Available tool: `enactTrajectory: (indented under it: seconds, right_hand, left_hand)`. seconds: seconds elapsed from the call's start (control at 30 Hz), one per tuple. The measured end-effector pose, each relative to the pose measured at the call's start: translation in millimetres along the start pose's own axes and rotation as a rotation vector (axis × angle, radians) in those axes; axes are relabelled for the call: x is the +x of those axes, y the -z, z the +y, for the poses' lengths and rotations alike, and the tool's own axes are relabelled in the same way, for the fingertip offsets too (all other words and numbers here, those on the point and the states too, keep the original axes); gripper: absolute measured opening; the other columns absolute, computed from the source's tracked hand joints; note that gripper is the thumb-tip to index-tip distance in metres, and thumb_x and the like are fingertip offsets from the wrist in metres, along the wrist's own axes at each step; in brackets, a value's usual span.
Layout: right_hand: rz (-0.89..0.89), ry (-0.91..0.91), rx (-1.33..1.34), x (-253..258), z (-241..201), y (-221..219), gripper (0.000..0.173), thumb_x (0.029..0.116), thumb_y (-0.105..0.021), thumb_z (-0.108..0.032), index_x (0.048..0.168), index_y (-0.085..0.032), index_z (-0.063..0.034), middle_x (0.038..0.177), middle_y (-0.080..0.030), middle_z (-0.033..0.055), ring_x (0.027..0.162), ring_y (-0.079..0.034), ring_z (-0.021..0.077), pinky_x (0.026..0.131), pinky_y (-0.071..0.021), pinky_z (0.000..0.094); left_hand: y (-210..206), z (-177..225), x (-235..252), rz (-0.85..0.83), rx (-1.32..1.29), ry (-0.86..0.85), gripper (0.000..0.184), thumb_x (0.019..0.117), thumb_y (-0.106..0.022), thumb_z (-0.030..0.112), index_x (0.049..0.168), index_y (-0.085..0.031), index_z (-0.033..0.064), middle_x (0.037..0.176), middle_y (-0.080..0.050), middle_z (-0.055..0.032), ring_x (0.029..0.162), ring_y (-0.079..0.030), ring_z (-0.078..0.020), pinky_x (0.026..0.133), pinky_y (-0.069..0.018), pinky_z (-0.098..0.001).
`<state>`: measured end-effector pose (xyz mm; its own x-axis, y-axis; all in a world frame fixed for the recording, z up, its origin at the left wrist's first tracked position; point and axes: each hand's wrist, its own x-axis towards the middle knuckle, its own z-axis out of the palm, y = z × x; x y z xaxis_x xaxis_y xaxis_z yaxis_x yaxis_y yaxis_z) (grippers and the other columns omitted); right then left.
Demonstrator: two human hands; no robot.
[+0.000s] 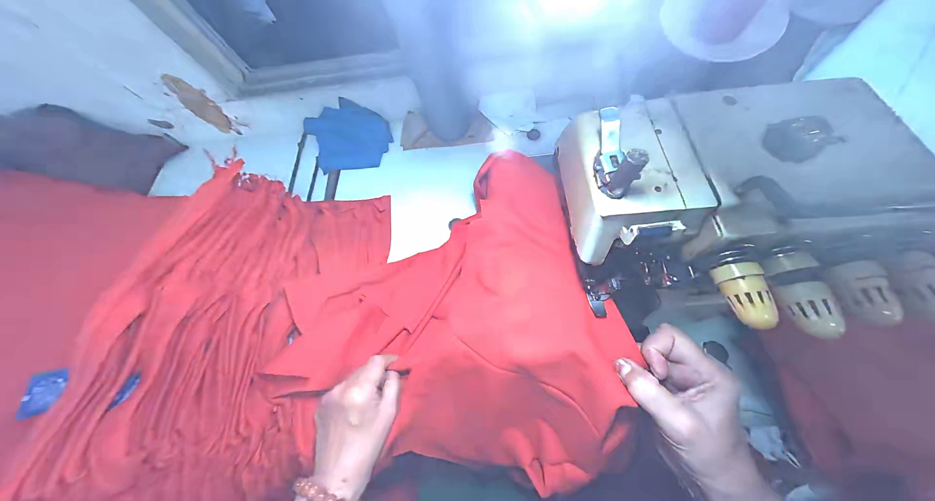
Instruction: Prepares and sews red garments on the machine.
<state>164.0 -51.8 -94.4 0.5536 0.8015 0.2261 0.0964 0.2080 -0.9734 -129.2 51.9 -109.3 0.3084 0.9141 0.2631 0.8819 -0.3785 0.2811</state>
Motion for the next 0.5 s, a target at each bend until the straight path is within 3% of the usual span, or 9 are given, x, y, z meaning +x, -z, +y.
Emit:
enactTrajectory:
  seconds: [0.1,0.23,0.27,0.33,0.4,0.5]
  right_hand:
    - [-0.071,0.088,-0.116,-5.5,-9.1,1.3,0.019,0.0833,-0.067,-0.009,0.075,-0.053,-0.0177,0.062,-0.049,-0.0134,0.055,-0.044,-0.0111,0.05,-0.0364,0.0053]
    - [-0.231,0.092,-0.143,-32.9,-25.2,-5.5,0.019,0.0847,-0.067,-0.001,0.077,-0.051,-0.0061,0.066,-0.053,-0.0012,0.06,-0.049,-0.0059,0.055,-0.0395,0.008]
    - [-0.232,0.079,-0.127,-37.8,-24.2,-9.7,0.02,0.0834,-0.068,0.001,0.076,-0.05,-0.0048,0.065,-0.053,0.0,0.059,-0.049,-0.0053,0.054,-0.0393,0.0083]
    - [-0.241,0.027,-0.095,-42.3,-20.1,-15.7,0.022,0.0829,-0.07,0.001,0.074,-0.05,-0.0044,0.065,-0.053,-0.0002,0.059,-0.047,-0.0061,0.054,-0.0378,0.0077]
    - [-0.267,-0.046,-0.038,-46.2,-16.9,-20.0,0.023,0.0833,-0.072,0.002,0.073,-0.052,-0.0024,0.064,-0.054,0.001,0.058,-0.047,-0.0048,0.053,-0.0374,0.0095]
    - [-0.26,-0.261,0.046,-52.1,-15.0,-22.7,0.023,0.0816,-0.073,0.003,0.075,-0.054,-0.0079,0.066,-0.057,-0.0066,0.057,-0.052,-0.0067,0.053,-0.0439,0.0114]
  left_hand:
    - [38.1,-14.8,25.1,0.124,-0.052,-0.014,0.026,0.0887,-0.055,0.01,0.097,-0.073,-0.0069,0.074,-0.07,-0.0196,0.058,-0.066,-0.0289,0.056,-0.0541,-0.0465]
    - [107.1,-16.9,88.2,0.242,0.067,-0.113,0.03,0.0979,-0.054,0.008,0.106,-0.069,-0.0164,0.089,-0.069,-0.0344,0.072,-0.067,-0.0402,0.07,-0.0522,-0.0519]
    - [114.1,-21.2,106.8,0.262,0.075,-0.148,0.029,0.0987,-0.055,0.008,0.109,-0.067,-0.0159,0.091,-0.069,-0.0344,0.074,-0.067,-0.0408,0.072,-0.0526,-0.052]
    - [106.8,-58.8,150.4,0.342,0.12,-0.291,0.029,0.103,-0.055,0.019,0.117,-0.065,-0.0047,0.096,-0.068,-0.0241,0.08,-0.065,-0.0323,0.074,-0.0528,-0.045]
    - [91.4,-77.7,196.6,0.367,0.158,-0.411,0.03,0.1046,-0.054,0.025,0.121,-0.064,0.0024,0.099,-0.068,-0.0193,0.084,-0.066,-0.0323,0.075,-0.0524,-0.049]
    - [69.2,-44.8,229.9,0.203,0.1,-0.419,0.028,0.1013,-0.055,0.02,0.123,-0.066,0.0071,0.104,-0.071,-0.0187,0.086,-0.07,-0.0356,0.072,-0.0542,-0.0566]
